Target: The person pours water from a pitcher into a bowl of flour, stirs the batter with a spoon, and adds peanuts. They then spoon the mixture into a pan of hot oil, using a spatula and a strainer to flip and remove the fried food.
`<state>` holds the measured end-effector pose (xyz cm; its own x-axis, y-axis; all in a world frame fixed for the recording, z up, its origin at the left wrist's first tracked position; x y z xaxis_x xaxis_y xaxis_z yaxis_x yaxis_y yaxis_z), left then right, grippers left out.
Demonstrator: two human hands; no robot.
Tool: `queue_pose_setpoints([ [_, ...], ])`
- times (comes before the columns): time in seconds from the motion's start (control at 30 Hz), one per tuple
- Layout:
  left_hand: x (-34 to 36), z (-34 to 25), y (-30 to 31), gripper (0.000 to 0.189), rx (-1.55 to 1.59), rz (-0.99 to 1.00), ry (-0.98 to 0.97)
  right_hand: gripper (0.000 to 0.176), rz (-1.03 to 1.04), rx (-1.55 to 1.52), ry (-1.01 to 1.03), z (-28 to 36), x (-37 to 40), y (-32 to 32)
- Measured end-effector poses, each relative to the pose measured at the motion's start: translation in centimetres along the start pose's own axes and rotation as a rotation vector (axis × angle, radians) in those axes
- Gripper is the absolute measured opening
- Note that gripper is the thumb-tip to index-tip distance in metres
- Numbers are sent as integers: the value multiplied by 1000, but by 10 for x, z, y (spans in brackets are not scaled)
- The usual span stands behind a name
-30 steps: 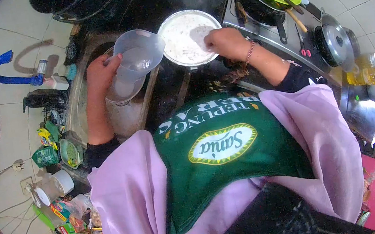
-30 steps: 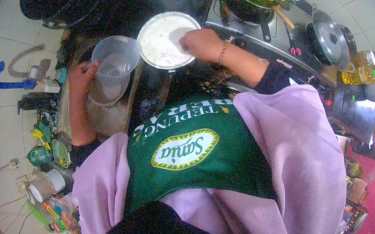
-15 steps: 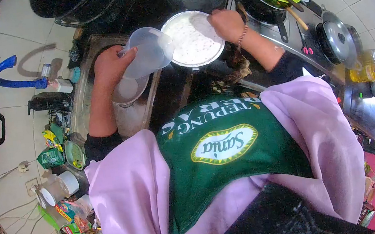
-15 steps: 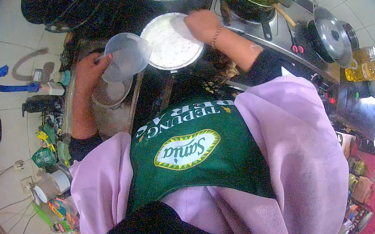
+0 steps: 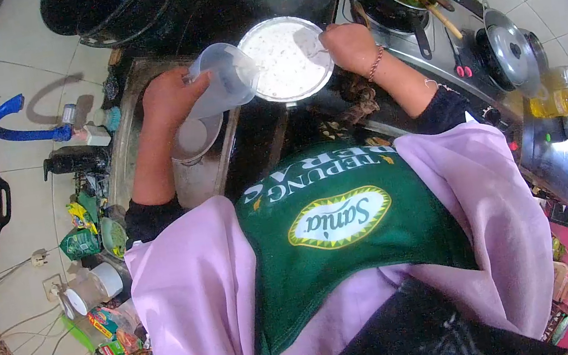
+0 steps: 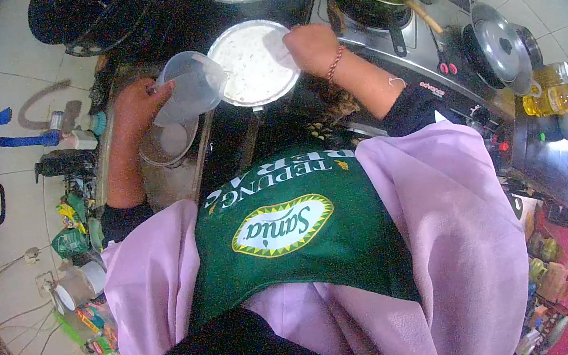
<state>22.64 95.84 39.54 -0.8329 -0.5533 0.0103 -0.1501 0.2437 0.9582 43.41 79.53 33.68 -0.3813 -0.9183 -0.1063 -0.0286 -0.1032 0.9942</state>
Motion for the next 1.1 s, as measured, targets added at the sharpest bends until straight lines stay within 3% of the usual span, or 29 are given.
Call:
queue_pose_setpoints([
  [0.4, 3, 8, -13, 54, 50, -19, 12, 13, 60, -13, -11, -9, 14, -7],
  [0.5, 3, 33, -11, 50, 184, -131, 59, 13, 147, -36, 4, -4, 15, -12],
  [0.6, 3, 80, -34, 47, 553, -173, 280, 13, 198, -93, 55, 7, 15, -28],
  [0.7, -6, 121, -67, 43, 940, -392, 322, 15, 241, -186, 69, 34, 12, -40],
  [0.8, -22, 110, -75, 40, 1058, -496, 243, 13, 66, -253, 79, 54, -3, -31],
  [0.93, -48, 102, -96, 35, 1135, -548, 324, 15, -134, -110, 33, 31, -20, -13],
  [0.97, -58, 106, -107, 35, 1171, -574, 288, 11, -120, 10, 33, 17, -23, -25],
  [1.1, -70, 95, -110, 36, 1218, -626, 246, 11, 80, 22, 11, -5, 4, -15],
])
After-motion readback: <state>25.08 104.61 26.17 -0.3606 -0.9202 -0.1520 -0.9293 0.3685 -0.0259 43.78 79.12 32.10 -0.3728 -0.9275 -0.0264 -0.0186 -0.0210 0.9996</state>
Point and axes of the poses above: each hand's wrist, its own x-axis away from the middle knuckle, its own y-axis out of the back of the hand, z = x × y, the point moved 10 cm from there along -x, towards the middle knuckle, and after that the axes turned 9 degrees about -y, right-handed, at the moved point
